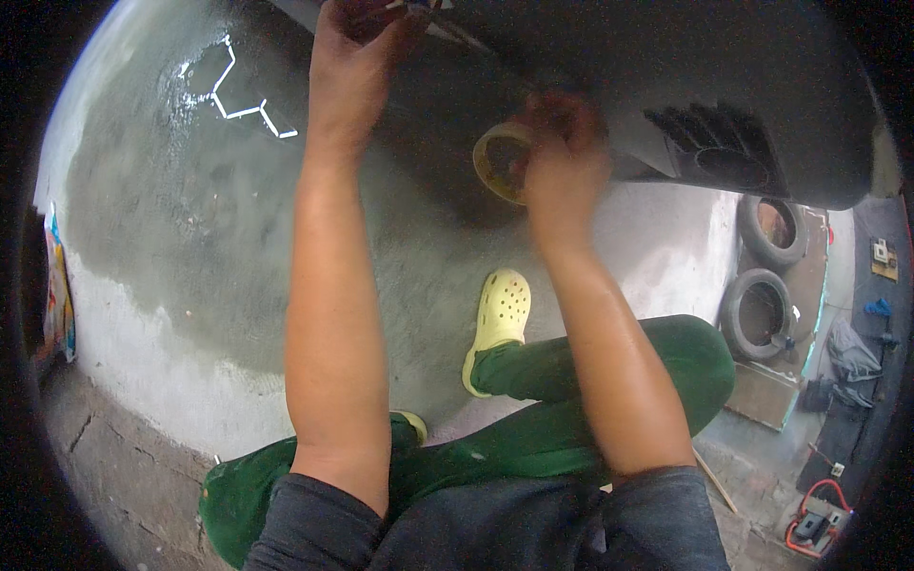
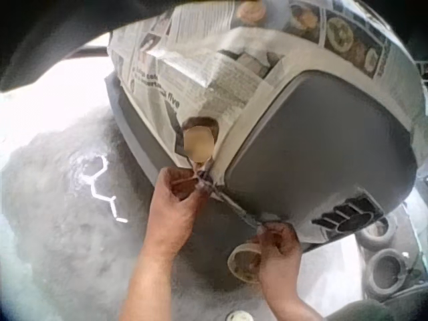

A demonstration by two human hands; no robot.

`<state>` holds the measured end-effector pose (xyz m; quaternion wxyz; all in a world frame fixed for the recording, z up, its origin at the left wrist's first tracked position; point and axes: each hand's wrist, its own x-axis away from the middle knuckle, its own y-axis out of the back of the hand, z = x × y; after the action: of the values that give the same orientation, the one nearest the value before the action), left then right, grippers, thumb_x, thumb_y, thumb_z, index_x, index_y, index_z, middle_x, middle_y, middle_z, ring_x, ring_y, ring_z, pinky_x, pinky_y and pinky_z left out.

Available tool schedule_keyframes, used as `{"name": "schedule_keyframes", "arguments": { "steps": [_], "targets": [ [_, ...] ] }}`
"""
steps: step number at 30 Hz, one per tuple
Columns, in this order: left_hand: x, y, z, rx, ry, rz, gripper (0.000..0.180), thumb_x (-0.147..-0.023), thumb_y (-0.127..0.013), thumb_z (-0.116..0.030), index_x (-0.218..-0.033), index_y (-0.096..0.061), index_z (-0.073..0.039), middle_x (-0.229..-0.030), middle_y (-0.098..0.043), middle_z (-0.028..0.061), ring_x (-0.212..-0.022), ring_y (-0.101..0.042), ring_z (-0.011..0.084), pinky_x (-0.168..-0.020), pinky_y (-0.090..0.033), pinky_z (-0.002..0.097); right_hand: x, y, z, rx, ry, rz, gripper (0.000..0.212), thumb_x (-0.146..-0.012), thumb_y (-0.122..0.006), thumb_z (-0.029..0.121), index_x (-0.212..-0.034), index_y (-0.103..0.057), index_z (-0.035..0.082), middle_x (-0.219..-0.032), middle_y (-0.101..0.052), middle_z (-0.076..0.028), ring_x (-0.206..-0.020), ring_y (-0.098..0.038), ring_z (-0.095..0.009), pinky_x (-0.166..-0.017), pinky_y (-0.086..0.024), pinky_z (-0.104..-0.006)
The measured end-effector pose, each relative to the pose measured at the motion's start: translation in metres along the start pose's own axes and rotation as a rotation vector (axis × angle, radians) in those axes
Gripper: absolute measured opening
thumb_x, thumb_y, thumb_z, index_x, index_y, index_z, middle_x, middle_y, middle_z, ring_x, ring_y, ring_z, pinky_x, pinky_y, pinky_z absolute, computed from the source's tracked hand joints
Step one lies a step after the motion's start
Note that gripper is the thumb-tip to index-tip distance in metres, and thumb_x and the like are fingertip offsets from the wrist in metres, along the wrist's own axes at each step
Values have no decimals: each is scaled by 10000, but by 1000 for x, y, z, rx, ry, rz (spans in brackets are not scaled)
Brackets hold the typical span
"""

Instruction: The person crouches beside a car and uses masking tape to secure newspaper over the front bumper area. They repeatedly tear and apply strips of tape along the edges of the newspaper, smoothing each piece to hold it in place.

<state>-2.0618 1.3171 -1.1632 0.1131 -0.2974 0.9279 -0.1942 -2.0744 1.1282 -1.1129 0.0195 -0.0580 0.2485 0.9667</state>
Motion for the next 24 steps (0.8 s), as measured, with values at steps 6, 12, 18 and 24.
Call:
{"name": "schedule_keyframes", "arguments": {
  "steps": [6, 12, 18, 24],
  "targets": [
    [18, 3, -2, -149, -138, 19, 176, -920, -729, -48, -1062, -633, -6, -906, -645, 18, -838, -579, 97, -753, -489, 272, 8, -11, 8, -140, -119, 25, 248, -1054, -641, 181, -1252, -608, 35, -980, -778, -131, -577, -604, -97, -541, -434, -236],
    [29, 2, -4, -64, -47, 233, 203, -917, -678, -2, -1119, -658, -1, -858, -638, 15, -798, -591, 102, -733, -498, 273, 10, -8, 3, -223, -211, 64, 288, -1080, -622, 232, -1313, -564, 72, -1023, -785, -130, -610, -621, -92, -572, -441, -214],
    [30, -5, -23, -64, -50, 208, 260, -909, -663, -12, -1169, -670, -9, -867, -676, 55, -786, -638, 136, -734, -521, 303, 6, -9, -5, -301, -241, 99, 291, -1096, -614, 275, -1325, -540, 112, -1116, -778, -130, -632, -637, -112, -555, -442, -223],
    [19, 7, -35, -405, -165, 364, 261, -911, -651, -113, -1146, -695, -9, -909, -719, 254, -895, -714, 406, -795, -547, 468, 3, -7, -12, -377, -227, 158, 259, -1108, -600, 265, -1327, -516, 154, -1210, -747, -149, -676, -618, -103, -556, -456, -197]
  ]
}}
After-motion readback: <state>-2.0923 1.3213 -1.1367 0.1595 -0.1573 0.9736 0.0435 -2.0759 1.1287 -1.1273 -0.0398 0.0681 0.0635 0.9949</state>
